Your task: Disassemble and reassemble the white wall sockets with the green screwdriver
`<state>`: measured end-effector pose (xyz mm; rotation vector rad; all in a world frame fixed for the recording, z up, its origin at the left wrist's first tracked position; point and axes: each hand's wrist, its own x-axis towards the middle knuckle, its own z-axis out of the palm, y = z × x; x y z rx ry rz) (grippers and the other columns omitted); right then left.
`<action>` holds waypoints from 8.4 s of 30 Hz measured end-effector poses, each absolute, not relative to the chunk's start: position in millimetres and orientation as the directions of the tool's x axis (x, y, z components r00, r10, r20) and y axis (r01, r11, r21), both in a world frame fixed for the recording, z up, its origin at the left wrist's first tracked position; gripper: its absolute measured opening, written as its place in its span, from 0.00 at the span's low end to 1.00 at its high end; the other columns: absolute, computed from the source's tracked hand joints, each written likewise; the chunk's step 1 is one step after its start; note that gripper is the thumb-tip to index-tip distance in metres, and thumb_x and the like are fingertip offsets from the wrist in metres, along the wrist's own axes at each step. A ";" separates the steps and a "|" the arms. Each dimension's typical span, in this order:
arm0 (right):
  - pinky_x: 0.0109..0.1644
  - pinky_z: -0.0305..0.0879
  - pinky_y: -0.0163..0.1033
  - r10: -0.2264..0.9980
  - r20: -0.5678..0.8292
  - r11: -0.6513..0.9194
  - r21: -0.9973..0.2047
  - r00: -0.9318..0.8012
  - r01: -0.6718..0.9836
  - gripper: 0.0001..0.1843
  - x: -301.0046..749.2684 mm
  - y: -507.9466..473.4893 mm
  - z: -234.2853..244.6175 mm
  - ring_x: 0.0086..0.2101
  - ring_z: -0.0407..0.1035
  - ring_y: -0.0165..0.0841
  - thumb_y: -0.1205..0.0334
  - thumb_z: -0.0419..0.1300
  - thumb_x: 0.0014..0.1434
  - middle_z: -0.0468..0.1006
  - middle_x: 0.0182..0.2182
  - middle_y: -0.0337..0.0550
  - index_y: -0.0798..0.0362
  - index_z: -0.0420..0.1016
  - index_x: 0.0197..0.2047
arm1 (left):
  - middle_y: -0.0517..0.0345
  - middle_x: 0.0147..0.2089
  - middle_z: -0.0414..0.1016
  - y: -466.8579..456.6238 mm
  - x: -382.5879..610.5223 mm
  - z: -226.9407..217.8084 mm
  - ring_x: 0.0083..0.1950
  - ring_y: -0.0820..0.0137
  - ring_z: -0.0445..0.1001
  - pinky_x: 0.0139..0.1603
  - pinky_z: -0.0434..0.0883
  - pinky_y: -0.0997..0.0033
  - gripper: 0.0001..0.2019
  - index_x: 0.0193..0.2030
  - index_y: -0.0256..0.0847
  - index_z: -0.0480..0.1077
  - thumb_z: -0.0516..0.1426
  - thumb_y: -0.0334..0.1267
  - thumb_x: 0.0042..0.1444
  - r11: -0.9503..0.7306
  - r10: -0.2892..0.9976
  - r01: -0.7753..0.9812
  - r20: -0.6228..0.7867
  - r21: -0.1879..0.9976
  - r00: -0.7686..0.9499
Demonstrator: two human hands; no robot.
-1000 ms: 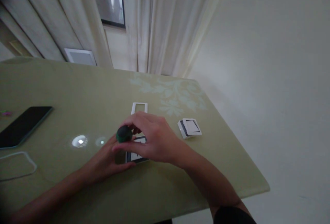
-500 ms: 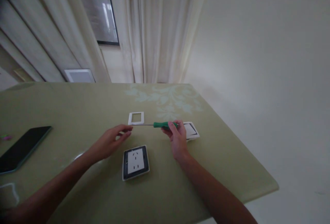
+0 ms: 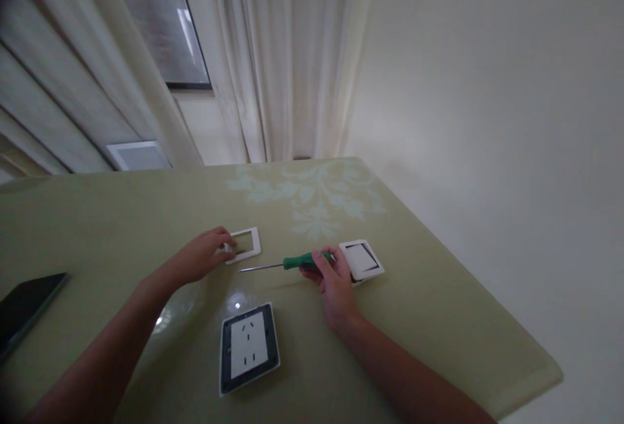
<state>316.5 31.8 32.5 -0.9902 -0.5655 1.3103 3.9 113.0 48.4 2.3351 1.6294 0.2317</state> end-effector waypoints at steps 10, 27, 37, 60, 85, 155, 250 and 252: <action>0.36 0.82 0.36 0.958 -0.219 -0.096 -0.854 0.187 -0.511 0.30 319.9 32.9 31.7 0.31 0.81 0.31 0.47 0.85 0.42 0.83 0.31 0.33 0.50 0.74 0.38 | 0.46 0.47 0.83 106.6 37.8 53.0 0.53 0.52 0.81 0.54 0.74 0.57 0.11 0.42 0.42 0.84 0.58 0.33 0.69 -0.284 0.951 0.932 -0.057 0.224 0.303; 0.38 0.84 0.37 0.962 -0.100 0.028 -0.890 0.255 -0.454 0.26 321.1 25.0 40.6 0.32 0.80 0.29 0.48 0.81 0.51 0.80 0.32 0.31 0.49 0.71 0.39 | 0.64 0.37 0.83 -16.0 72.3 99.9 0.35 0.71 0.78 0.34 0.73 0.76 0.04 0.46 0.50 0.81 0.63 0.39 0.70 -0.314 0.908 0.503 0.101 0.805 0.406; 0.36 0.84 0.36 0.965 -0.102 0.020 -0.889 0.241 -0.457 0.26 321.2 27.3 39.3 0.31 0.80 0.30 0.47 0.82 0.50 0.81 0.32 0.31 0.49 0.71 0.39 | 0.60 0.37 0.81 -23.8 83.0 66.4 0.39 0.67 0.78 0.41 0.70 0.70 0.08 0.41 0.47 0.83 0.65 0.29 0.66 -0.400 0.880 0.525 0.155 0.751 0.449; 0.36 0.83 0.37 0.969 -0.097 0.019 -0.887 0.227 -0.462 0.28 320.8 26.7 42.5 0.31 0.80 0.30 0.47 0.82 0.50 0.80 0.32 0.31 0.48 0.71 0.39 | 0.56 0.39 0.81 -26.1 98.8 80.7 0.44 0.60 0.78 0.45 0.72 0.60 0.06 0.37 0.46 0.83 0.65 0.35 0.67 -0.301 0.899 0.742 -0.081 0.599 0.430; 0.36 0.83 0.37 0.971 -0.039 0.071 -0.895 0.236 -0.440 0.27 321.6 28.1 39.1 0.31 0.79 0.30 0.47 0.81 0.51 0.80 0.32 0.32 0.48 0.71 0.40 | 0.43 0.69 0.75 -63.4 83.7 52.5 0.66 0.45 0.75 0.65 0.74 0.40 0.37 0.73 0.48 0.64 0.71 0.51 0.61 -0.538 0.843 0.728 0.258 0.425 0.473; 0.13 0.54 0.25 0.945 -0.318 -0.253 -0.864 0.082 -0.434 0.32 328.1 37.4 41.6 0.15 0.64 0.22 0.36 0.82 0.39 0.74 0.20 0.31 0.53 0.77 0.31 | 0.59 0.54 0.88 -50.4 56.9 37.1 0.56 0.65 0.85 0.54 0.80 0.66 0.11 0.57 0.53 0.75 0.58 0.33 0.75 -0.408 0.913 0.408 0.359 0.817 0.194; 0.21 0.65 0.32 0.792 0.598 0.594 -0.802 0.122 0.070 0.15 322.9 25.6 118.5 0.22 0.71 0.28 0.50 0.69 0.68 0.78 0.26 0.38 0.51 0.80 0.33 | 0.49 0.54 0.77 -42.9 79.0 34.9 0.58 0.51 0.76 0.61 0.74 0.42 0.10 0.49 0.49 0.83 0.64 0.44 0.64 -0.153 0.988 0.463 0.125 0.873 0.091; 0.26 0.67 0.34 0.660 0.751 0.737 -0.646 -0.007 0.200 0.12 312.0 26.9 146.5 0.25 0.72 0.29 0.56 0.67 0.69 0.77 0.25 0.38 0.51 0.80 0.34 | 0.49 0.56 0.77 -43.6 76.5 32.9 0.59 0.51 0.76 0.63 0.74 0.41 0.11 0.51 0.49 0.82 0.64 0.44 0.64 -0.172 0.985 0.462 0.141 0.870 0.102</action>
